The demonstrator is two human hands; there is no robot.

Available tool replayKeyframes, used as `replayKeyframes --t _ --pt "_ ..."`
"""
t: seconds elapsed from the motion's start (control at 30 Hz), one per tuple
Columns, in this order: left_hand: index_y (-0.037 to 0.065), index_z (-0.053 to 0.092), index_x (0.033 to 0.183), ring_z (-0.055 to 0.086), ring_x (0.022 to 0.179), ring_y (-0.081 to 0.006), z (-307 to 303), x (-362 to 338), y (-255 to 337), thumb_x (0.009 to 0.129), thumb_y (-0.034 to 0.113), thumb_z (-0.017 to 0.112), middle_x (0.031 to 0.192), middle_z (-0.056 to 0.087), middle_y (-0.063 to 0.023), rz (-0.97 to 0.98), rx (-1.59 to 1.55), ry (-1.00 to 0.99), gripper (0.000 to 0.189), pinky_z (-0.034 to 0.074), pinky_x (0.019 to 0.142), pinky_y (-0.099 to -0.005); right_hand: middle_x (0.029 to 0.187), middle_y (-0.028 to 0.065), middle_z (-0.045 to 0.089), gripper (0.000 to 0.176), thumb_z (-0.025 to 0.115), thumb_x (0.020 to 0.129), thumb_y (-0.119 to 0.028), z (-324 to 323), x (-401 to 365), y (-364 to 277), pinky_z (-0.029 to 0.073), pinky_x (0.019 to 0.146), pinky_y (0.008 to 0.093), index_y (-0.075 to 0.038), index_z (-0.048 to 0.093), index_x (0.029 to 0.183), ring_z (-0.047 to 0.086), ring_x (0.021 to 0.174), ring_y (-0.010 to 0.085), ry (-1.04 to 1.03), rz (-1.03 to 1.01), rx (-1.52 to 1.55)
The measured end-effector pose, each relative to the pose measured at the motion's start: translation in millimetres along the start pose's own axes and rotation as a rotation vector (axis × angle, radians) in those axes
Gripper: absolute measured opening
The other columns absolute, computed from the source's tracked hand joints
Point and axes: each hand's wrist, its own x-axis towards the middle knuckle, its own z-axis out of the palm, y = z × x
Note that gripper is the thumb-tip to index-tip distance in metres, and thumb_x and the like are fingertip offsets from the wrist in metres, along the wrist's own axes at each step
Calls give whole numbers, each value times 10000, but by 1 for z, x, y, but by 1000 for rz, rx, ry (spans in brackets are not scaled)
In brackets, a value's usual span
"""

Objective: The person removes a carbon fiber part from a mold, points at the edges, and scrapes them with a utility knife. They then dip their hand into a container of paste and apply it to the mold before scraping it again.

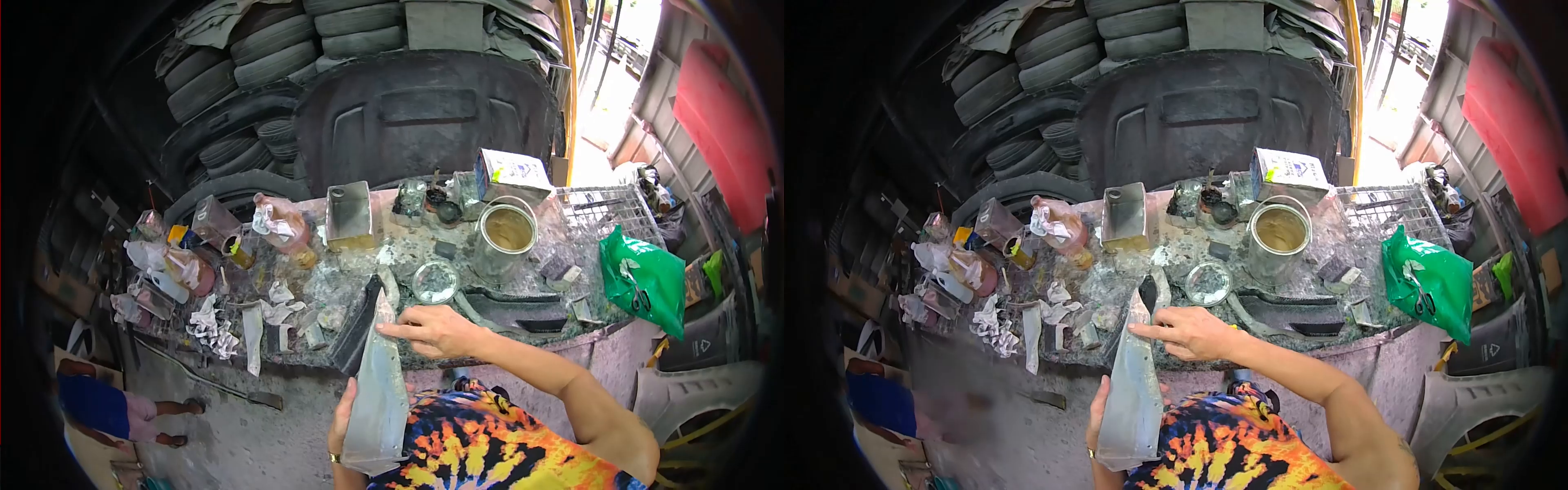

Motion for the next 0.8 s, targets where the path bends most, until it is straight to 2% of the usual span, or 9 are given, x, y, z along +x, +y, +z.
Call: replayKeyframes --t 0.1,0.27,0.33,0.4,0.47,0.53,0.63,0.73,0.8 --pt "-32 309 1453 558 1190 -381 -3 3 0 986 622 307 1353 480 -289 -16 -44 -10 804 512 957 -479 917 78 552 671 590 762 -32 2 -2 4 514 668 377 -210 511 1404 594 771 260 -8 -7 64" --pt "-30 301 1458 558 1192 -385 -8 5 0 986 625 295 1356 480 -287 -31 -48 21 807 509 963 -481 912 88 531 693 579 775 -31 4 -15 -6 513 675 388 -264 498 1423 591 777 286 -239 -19 254" --pt "-29 300 1458 559 1189 -385 -9 5 1 989 622 288 1352 484 -285 -37 -65 16 803 508 964 -482 867 98 522 684 562 787 -54 1 -12 -5 513 685 406 -262 487 1434 591 765 292 -220 4 288" --pt "-29 306 1456 565 1184 -381 -9 7 0 996 611 275 1345 494 -278 -40 -78 -12 789 511 961 -479 817 103 519 689 556 788 -67 4 -12 0 512 680 416 -266 477 1443 590 741 293 -151 124 251" --pt "-31 314 1451 568 1181 -378 -11 8 1 999 607 271 1344 497 -275 -46 -70 -2 783 515 958 -475 785 106 520 719 565 779 -58 9 -15 -1 511 666 415 -269 454 1458 587 721 295 -122 38 287" --pt "-32 321 1447 571 1178 -374 -11 7 2 1001 603 267 1343 499 -272 -55 -61 11 778 518 954 -471 792 103 524 741 567 778 -56 8 -16 -6 509 651 411 -276 429 1472 584 711 291 -229 12 220" --pt "-32 329 1443 574 1176 -366 -9 7 1 1001 605 263 1341 504 -269 -58 -55 6 778 519 953 -462 786 104 521 732 555 791 -85 5 -10 -2 506 660 422 -280 409 1482 582 706 300 -154 45 185" --pt "-36 331 1440 578 1172 -357 -7 6 2 1002 604 260 1333 511 -266 -46 -37 20 779 515 959 -457 774 105 510 713 547 797 -103 9 -12 -7 500 665 433 -274 418 1477 578 707 307 -246 1 213" --pt "-37 333 1439 576 1178 -351 -8 4 1 1003 601 261 1335 511 -265 -44 -30 41 777 512 963 -448 774 108 509 711 549 794 -102 5 -10 -4 497 664 434 -271 426 1473 577 708 308 -221 26 225"
